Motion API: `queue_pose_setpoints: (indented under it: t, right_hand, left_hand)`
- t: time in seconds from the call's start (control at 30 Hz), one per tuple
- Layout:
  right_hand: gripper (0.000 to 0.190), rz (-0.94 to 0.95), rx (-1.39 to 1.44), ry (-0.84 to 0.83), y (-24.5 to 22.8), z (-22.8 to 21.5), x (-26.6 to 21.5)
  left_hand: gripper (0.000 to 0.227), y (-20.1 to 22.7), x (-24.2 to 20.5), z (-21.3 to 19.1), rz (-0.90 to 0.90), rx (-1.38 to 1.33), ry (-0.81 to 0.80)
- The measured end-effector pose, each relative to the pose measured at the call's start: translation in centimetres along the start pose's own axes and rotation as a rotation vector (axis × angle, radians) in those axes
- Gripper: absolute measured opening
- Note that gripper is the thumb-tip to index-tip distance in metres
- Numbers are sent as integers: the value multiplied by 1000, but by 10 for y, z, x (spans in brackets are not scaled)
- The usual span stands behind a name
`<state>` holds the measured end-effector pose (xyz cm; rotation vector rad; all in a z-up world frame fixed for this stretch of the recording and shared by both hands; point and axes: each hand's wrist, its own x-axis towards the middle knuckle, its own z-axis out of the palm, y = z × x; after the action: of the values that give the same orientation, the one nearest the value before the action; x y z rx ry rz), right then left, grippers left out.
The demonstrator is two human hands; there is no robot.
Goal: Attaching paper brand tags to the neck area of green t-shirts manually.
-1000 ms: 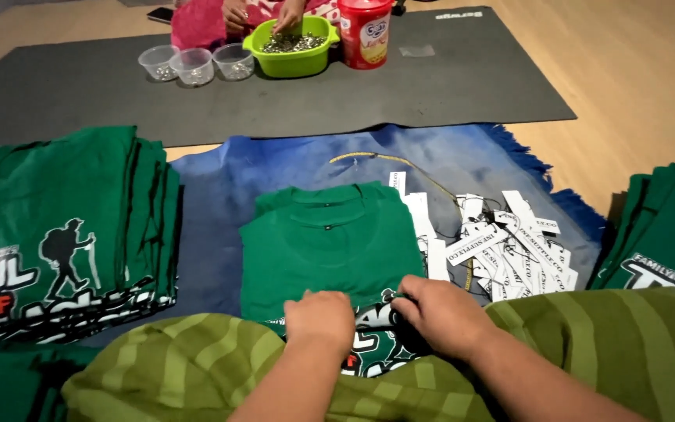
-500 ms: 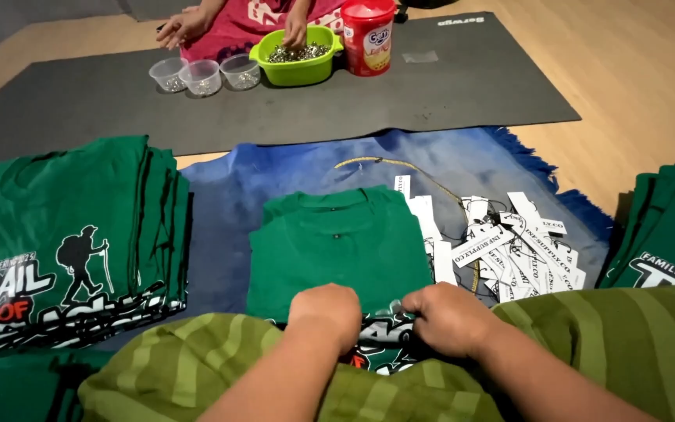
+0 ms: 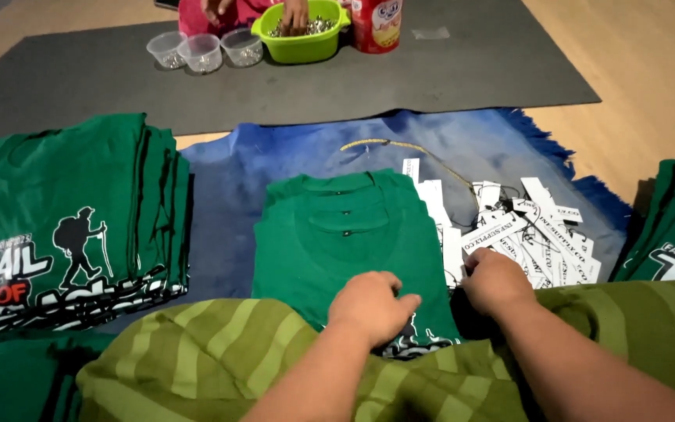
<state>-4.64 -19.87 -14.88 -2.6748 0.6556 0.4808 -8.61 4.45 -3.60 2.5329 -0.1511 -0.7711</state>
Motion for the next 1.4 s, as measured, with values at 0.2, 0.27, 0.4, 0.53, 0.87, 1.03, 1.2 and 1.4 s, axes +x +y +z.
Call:
queue_pose_setpoints:
  t: [0.2,0.27,0.4,0.53,0.87,1.03,1.2,1.4]
  right_hand:
    - [33,12,-73,-12,-24,-26,-36]
    - [30,10,-109,-15,-33,-31,-44]
    - [26,78,-99,-27,-45,-42,-56]
    - [30,87,87,94,-33,-35,-40]
    - [16,-284,751,-503,-48,-26,-81]
    - [22,-393,730,-468,-42,-25,-82]
    - [15,-276,745,-375,-48,-40,-96]
    - [14,-235,766,-327,-39,-37,-88]
  left_hand:
    - [37,-14,4,25,-15,11,94]
    - [36,-13,2,23,-24,1,92]
    - [34,-13,5,23,-25,-1,98]
    - [32,-13,8,24,-28,-18,111]
    - [36,-20,14,24,-29,-535,169]
    - [27,-15,-1,18,-82,-627,72]
    - [24,-10,-8,13,-138,-629,87]
    - [27,-20,0,21,-98,-469,175]
